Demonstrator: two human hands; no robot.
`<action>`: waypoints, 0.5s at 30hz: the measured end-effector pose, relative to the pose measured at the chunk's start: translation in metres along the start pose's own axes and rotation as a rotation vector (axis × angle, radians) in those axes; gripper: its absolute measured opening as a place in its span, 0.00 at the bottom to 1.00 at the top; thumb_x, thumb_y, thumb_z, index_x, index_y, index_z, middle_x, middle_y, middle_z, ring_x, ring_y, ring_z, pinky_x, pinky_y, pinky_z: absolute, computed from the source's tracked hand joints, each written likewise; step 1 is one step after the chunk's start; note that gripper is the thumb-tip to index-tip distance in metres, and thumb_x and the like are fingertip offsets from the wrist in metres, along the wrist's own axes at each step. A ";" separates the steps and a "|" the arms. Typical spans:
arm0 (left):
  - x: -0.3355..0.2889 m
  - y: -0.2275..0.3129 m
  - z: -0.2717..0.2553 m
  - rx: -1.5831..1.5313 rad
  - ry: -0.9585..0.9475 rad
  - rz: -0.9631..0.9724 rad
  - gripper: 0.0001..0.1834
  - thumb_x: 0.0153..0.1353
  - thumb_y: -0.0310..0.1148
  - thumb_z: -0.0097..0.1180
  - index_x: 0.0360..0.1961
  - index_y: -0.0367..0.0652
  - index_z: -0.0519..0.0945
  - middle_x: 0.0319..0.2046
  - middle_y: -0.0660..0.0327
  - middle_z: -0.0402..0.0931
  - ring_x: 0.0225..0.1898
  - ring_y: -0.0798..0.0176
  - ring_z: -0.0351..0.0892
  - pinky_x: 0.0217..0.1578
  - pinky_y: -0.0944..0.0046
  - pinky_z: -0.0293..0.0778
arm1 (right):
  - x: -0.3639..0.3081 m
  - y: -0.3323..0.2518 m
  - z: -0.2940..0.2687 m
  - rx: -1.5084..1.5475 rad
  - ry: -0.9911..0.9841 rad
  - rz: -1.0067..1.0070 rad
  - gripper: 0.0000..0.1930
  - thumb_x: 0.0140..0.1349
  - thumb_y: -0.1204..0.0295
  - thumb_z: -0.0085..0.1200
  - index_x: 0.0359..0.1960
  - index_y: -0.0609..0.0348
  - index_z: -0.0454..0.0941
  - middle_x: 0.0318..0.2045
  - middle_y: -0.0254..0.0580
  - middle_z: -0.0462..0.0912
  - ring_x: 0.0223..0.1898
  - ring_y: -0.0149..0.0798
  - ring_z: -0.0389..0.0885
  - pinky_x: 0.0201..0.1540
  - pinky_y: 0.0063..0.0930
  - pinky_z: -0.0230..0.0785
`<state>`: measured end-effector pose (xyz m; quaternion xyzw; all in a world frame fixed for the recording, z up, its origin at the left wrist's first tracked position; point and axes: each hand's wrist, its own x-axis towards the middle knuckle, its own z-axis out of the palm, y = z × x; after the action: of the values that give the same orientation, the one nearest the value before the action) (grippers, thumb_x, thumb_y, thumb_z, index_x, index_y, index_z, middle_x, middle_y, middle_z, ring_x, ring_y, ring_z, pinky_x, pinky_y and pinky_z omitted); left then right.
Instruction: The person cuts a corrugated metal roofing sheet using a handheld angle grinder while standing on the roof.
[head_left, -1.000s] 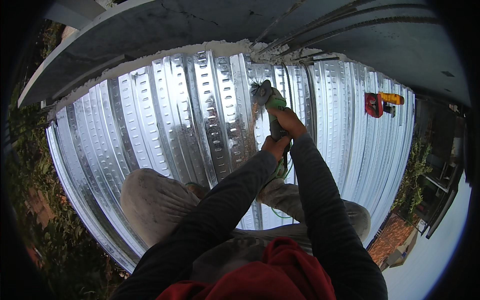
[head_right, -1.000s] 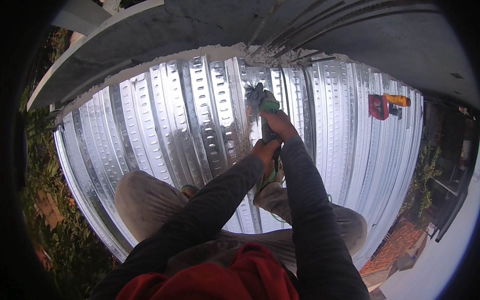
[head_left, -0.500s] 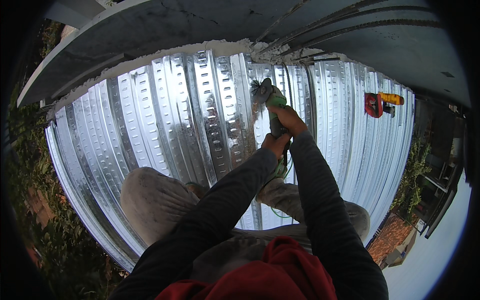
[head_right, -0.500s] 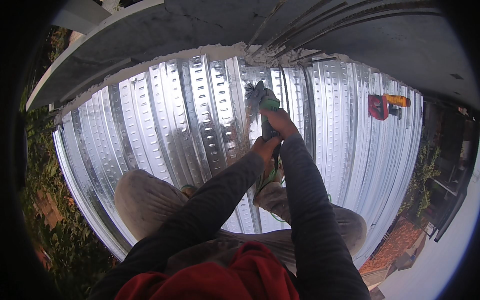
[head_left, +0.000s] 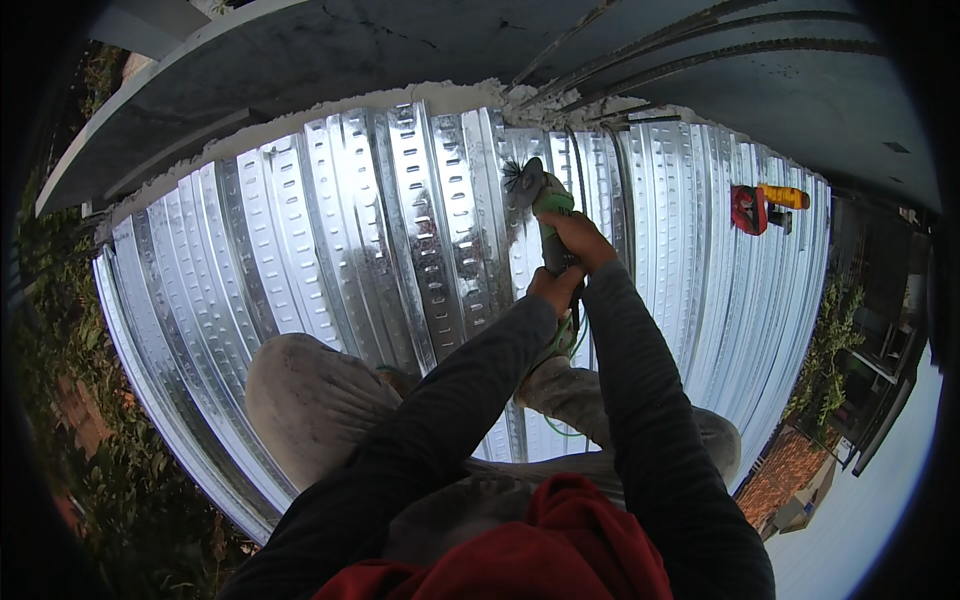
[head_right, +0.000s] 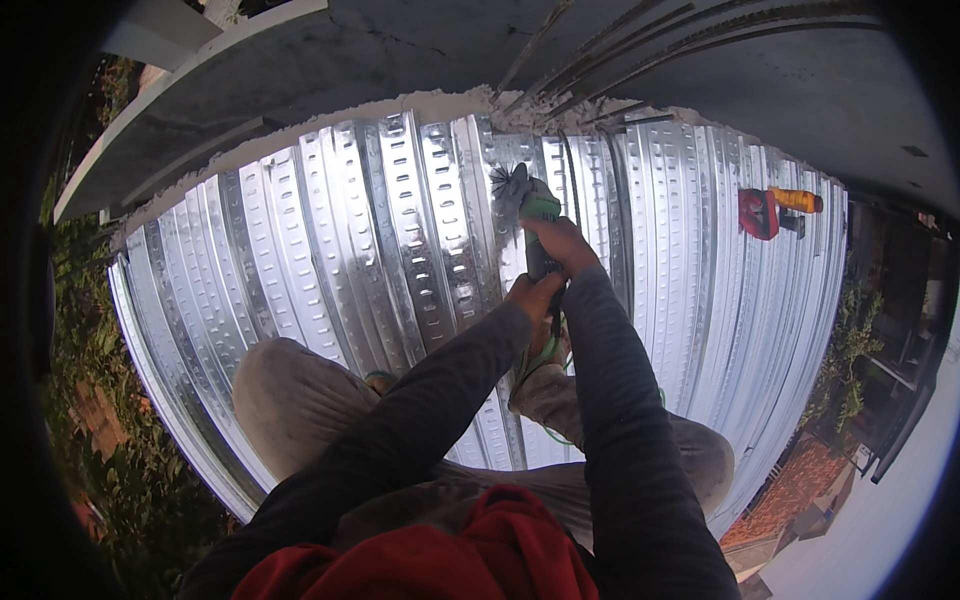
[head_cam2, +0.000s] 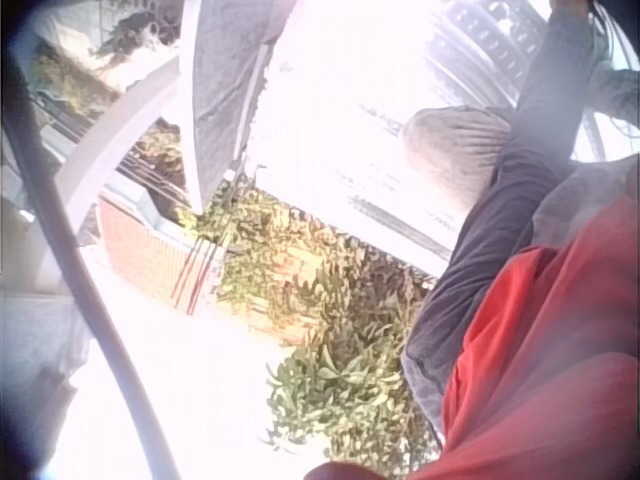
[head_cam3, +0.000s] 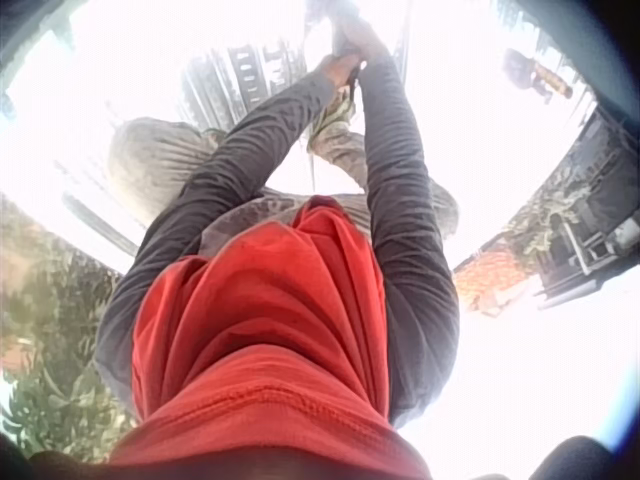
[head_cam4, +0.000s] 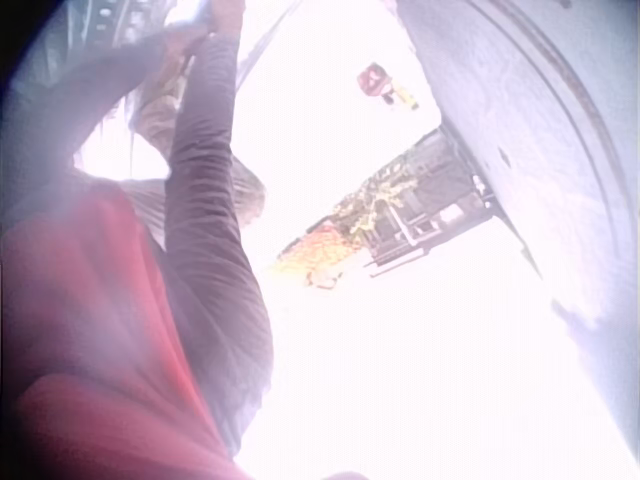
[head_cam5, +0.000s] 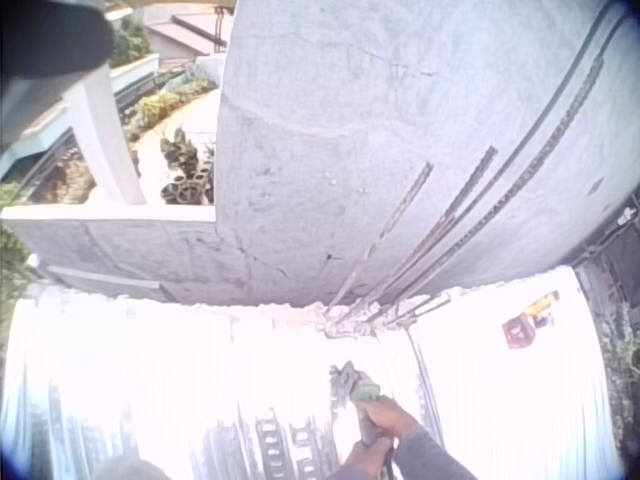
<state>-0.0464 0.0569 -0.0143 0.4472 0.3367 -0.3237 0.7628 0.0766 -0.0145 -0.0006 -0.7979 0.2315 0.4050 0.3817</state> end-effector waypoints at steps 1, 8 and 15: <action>-0.006 0.005 0.003 0.025 0.001 -0.009 0.33 0.55 0.51 0.65 0.47 0.26 0.78 0.38 0.52 0.82 0.36 0.61 0.81 0.37 0.61 0.76 | 0.002 0.003 -0.002 -0.022 0.025 -0.015 0.28 0.58 0.53 0.62 0.47 0.71 0.80 0.33 0.43 0.84 0.31 0.37 0.81 0.35 0.34 0.73; -0.032 0.018 0.007 0.124 -0.287 0.123 0.38 0.61 0.51 0.65 0.63 0.33 0.70 0.51 0.53 0.80 0.52 0.60 0.78 0.57 0.57 0.70 | -0.026 -0.009 -0.051 0.061 -0.046 -0.189 0.29 0.60 0.55 0.62 0.51 0.70 0.77 0.41 0.47 0.84 0.41 0.38 0.83 0.43 0.35 0.74; -0.067 0.026 -0.005 0.658 -0.519 0.160 0.40 0.63 0.51 0.64 0.65 0.30 0.68 0.52 0.52 0.80 0.55 0.59 0.78 0.58 0.60 0.73 | -0.082 0.012 -0.157 -0.320 0.151 -0.301 0.32 0.60 0.53 0.62 0.55 0.70 0.72 0.44 0.52 0.82 0.45 0.41 0.83 0.48 0.35 0.74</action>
<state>-0.0646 0.0845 0.0502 0.5951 -0.0238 -0.4555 0.6617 0.0958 -0.1423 0.1220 -0.9018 0.0704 0.3144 0.2879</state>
